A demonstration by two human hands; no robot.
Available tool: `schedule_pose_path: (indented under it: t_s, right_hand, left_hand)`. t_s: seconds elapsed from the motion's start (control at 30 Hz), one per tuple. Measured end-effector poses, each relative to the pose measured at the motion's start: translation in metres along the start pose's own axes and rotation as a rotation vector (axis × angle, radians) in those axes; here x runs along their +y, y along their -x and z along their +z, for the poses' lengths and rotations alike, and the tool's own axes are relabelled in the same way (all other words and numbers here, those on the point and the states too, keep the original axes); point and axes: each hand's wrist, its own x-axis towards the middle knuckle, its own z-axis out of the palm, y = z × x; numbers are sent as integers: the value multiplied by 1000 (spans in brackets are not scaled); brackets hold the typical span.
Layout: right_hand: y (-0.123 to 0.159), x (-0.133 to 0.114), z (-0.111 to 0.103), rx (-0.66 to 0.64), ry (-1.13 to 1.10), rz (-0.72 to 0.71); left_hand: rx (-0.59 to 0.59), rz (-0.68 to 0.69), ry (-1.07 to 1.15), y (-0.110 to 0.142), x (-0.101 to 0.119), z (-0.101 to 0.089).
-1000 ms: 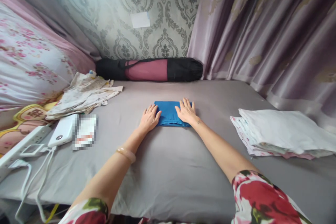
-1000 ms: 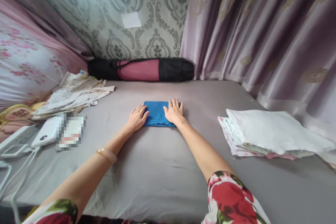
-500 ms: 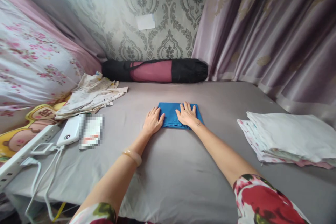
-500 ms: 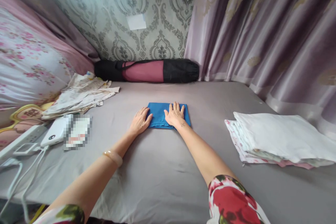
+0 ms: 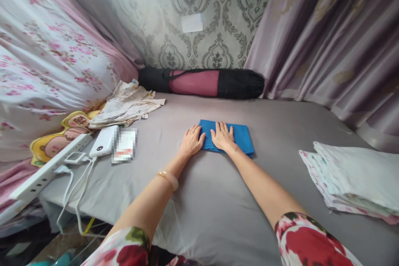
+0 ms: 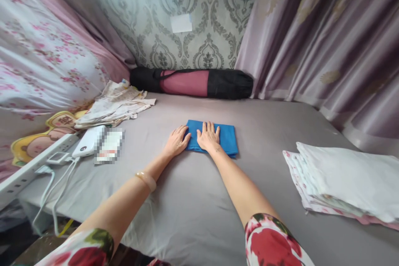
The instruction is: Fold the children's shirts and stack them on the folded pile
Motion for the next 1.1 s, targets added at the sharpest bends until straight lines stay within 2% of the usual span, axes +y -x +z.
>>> schedule_pose_path:
  t_s: [0.13, 0.27, 0.47, 0.67, 0.83, 0.93, 1.1]
  right_hand:
    - [-4, -12, -7, 3, -17, 16]
    - [-6, -29, -3, 64, -30, -51]
    - [-5, -33, 11, 45, -52, -58]
    - [-11, -37, 0, -31, -40, -36]
    - [-16, -59, -6, 30, -55, -110]
    - [-15, -68, 1, -5, -61, -129]
    - [-15, -69, 7, -38, -52, -117]
  left_hand:
    - [72, -61, 53, -3, -5, 3]
    - [124, -100, 90, -9, -12, 5]
    - [131, -89, 134, -11, -18, 7]
    - [152, -82, 198, -11, -19, 9]
    - [176, -175, 271, -10, -18, 6]
    - [183, -237, 311, -10, -17, 3]
    - [177, -274, 355, -9, -14, -2]
